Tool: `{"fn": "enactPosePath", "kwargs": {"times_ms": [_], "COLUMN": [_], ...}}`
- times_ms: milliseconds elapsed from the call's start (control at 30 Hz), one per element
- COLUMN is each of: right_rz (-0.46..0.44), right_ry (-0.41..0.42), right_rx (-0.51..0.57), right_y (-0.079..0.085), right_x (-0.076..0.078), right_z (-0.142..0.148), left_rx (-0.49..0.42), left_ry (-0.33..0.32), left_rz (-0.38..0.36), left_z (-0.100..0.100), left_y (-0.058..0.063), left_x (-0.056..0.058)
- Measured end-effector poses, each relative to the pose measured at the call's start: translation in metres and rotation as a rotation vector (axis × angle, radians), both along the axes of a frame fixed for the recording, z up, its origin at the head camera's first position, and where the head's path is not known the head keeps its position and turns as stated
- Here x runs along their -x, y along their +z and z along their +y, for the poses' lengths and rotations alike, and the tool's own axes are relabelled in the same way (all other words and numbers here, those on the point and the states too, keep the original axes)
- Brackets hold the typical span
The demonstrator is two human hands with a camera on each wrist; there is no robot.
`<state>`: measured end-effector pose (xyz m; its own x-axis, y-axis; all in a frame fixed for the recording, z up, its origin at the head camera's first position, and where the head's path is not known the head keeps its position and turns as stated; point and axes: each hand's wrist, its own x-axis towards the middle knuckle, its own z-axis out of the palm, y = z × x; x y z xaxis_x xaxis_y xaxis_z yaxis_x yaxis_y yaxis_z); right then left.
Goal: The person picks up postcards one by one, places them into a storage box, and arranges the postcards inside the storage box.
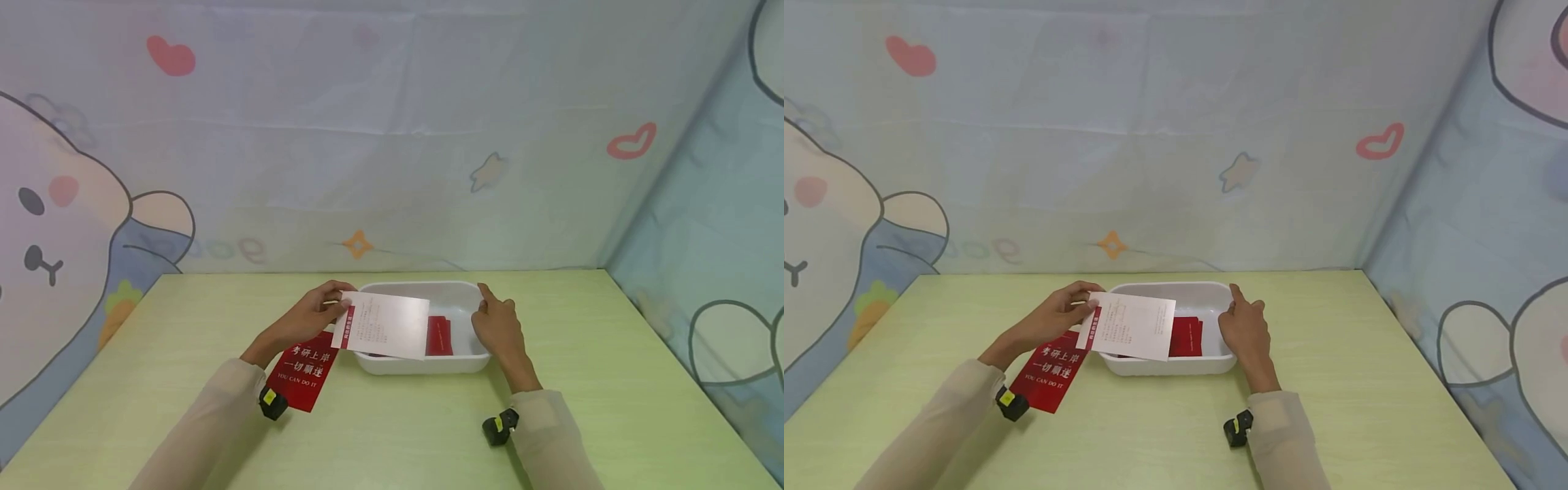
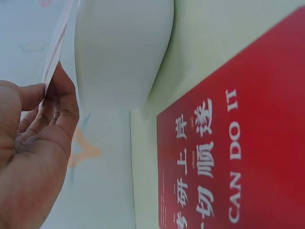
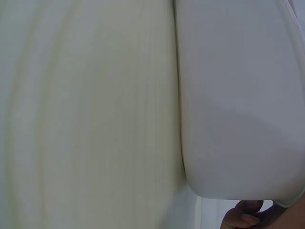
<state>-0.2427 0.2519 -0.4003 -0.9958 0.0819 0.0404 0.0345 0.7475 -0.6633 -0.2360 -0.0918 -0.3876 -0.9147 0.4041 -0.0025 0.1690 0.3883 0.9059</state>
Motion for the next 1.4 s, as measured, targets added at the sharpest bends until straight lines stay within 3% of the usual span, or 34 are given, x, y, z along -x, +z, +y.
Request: {"fn": "enactPosePath", "kwargs": {"times_ms": [567, 1167, 1400], "right_rz": [-0.004, 0.002, 0.005], "right_ry": [0.003, 0.027, 0.033], "right_rx": [-0.005, 0.017, 0.032], "right_y": [0.000, 0.000, 0.000], "right_x": [-0.001, -0.003, -0.001], "right_z": [0.001, -0.001, -0.001], "left_rx": [-0.009, 0.043, 0.116], "left_ry": [-0.049, -0.081, -0.101], "left_rz": [0.035, 0.020, 0.040], "left_z": [0.014, 0.031, 0.041], "left_y": [0.004, 0.009, 0.010], "left_x": [0.005, 0.010, 0.014]}}
